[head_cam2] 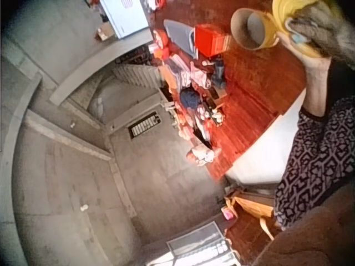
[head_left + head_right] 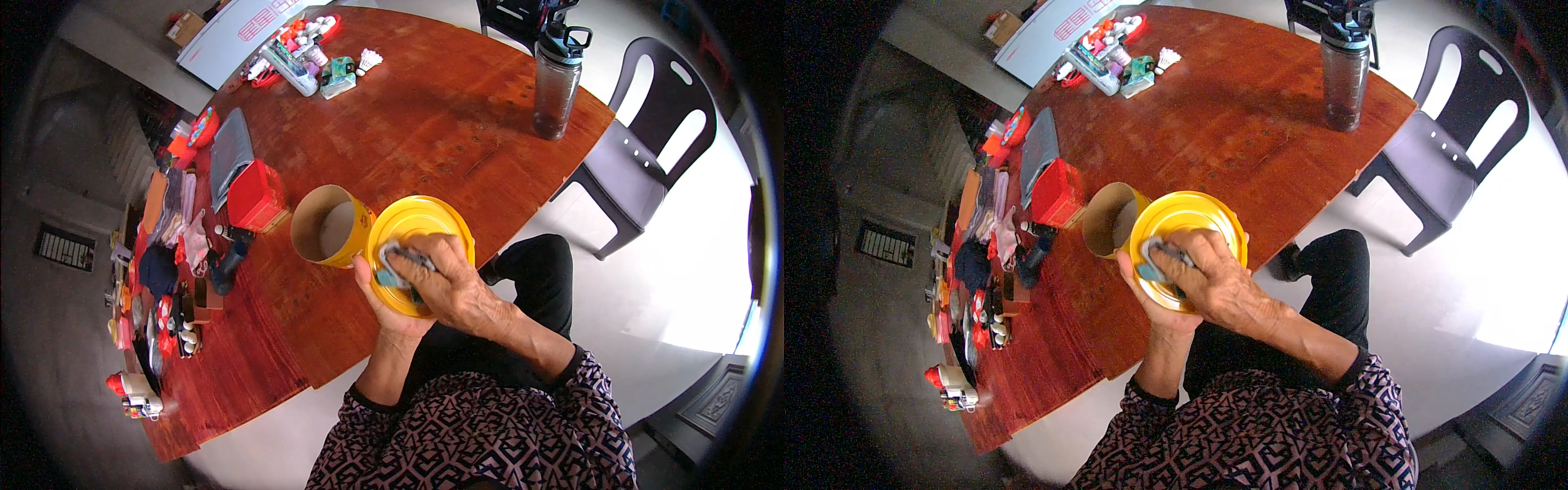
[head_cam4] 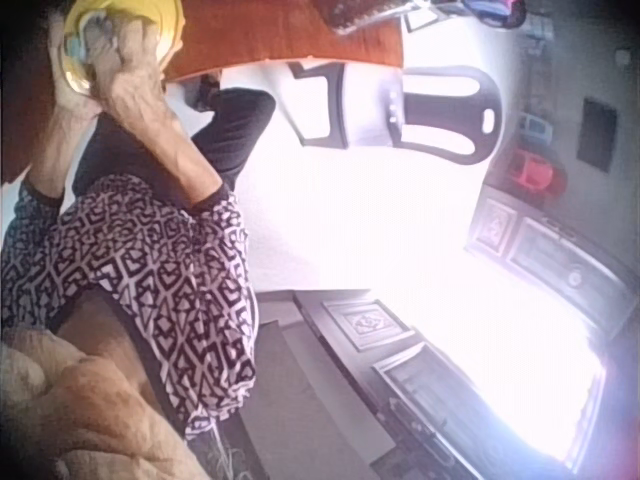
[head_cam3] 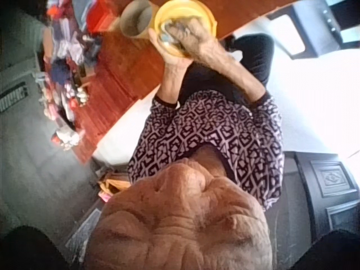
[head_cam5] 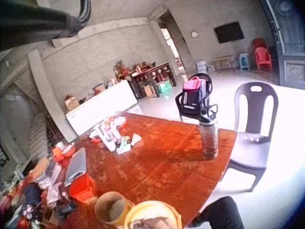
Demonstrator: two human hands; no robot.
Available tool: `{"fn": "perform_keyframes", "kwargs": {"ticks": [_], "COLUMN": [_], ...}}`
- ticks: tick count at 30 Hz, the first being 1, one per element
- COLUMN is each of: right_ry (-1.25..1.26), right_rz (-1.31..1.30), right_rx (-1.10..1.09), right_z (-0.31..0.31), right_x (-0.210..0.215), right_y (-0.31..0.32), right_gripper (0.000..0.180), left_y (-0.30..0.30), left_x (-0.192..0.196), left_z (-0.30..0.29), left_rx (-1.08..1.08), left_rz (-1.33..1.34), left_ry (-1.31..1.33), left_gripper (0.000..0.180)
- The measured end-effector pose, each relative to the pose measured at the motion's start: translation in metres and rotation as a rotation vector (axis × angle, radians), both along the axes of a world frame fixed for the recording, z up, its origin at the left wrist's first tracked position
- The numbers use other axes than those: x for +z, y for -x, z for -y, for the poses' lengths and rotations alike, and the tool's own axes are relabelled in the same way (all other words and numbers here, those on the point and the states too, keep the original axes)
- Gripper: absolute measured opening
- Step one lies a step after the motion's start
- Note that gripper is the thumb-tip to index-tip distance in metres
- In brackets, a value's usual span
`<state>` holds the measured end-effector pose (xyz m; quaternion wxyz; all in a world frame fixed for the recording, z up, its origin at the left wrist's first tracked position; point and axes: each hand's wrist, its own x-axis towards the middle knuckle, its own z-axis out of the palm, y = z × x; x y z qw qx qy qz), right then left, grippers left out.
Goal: The person wipes a yellow plastic container and its lid with a cloth. They clean the lid, then the container's exterior and interior, and finally the lid again before placing it back on the container.
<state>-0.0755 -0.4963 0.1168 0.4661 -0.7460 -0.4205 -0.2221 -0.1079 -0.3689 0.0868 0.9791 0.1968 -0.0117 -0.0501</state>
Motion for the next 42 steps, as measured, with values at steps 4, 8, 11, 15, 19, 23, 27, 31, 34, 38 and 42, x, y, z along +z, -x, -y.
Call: {"fn": "perform_keyframes", "kwargs": {"ticks": [4,8,11,15,19,23,27,31,34,38,42], "right_ry": [0.093,0.330,0.478,0.404,0.089,-0.031,0.099,0.172,0.205,0.204,-0.022], "right_rz": [0.003,-0.011,-0.047,-0.168,-0.282,-0.225,-0.036,0.017,0.011,-0.082,-0.162], "right_rx": [-0.279,-0.411,-0.406,-0.211,0.210,-0.133,-0.284,-0.142,-0.093,0.021,0.216], "right_z": [-0.006,0.007,0.014,0.019,0.027,0.022,0.013,0.016,0.020,0.028,0.033], "right_x": [-0.004,-0.004,0.001,0.007,0.010,0.018,0.011,0.005,0.002,0.011,0.009], "right_y": [-0.017,-0.010,0.005,0.025,0.027,0.010,0.000,0.013,0.019,0.025,0.018], "right_gripper": [0.049,0.048,0.046,0.035,0.037,0.047,0.048,0.044,0.043,0.041,0.042], "left_y": [-0.002,-0.001,-0.004,-0.005,-0.004,-0.004,-0.001,0.000,0.004,0.005,0.004], "left_x": [0.015,0.018,0.012,0.008,0.013,0.011,0.022,0.015,0.011,0.007,0.010], "left_z": [0.010,0.011,0.006,-0.003,-0.005,0.000,0.010,0.002,0.004,0.002,0.002], "left_rx": [-0.029,0.082,0.139,0.190,0.058,0.038,0.095,0.070,0.090,0.048,0.091], "left_rz": [0.066,-0.006,0.007,0.047,0.182,0.160,0.095,0.101,0.014,0.045,0.055], "left_ry": [0.006,-0.186,-0.104,-0.145,-0.006,0.062,-0.048,-0.061,-0.075,-0.054,-0.152], "left_gripper": [0.089,0.090,0.090,0.090,0.089,0.088,0.089,0.087,0.087,0.088,0.091]}}
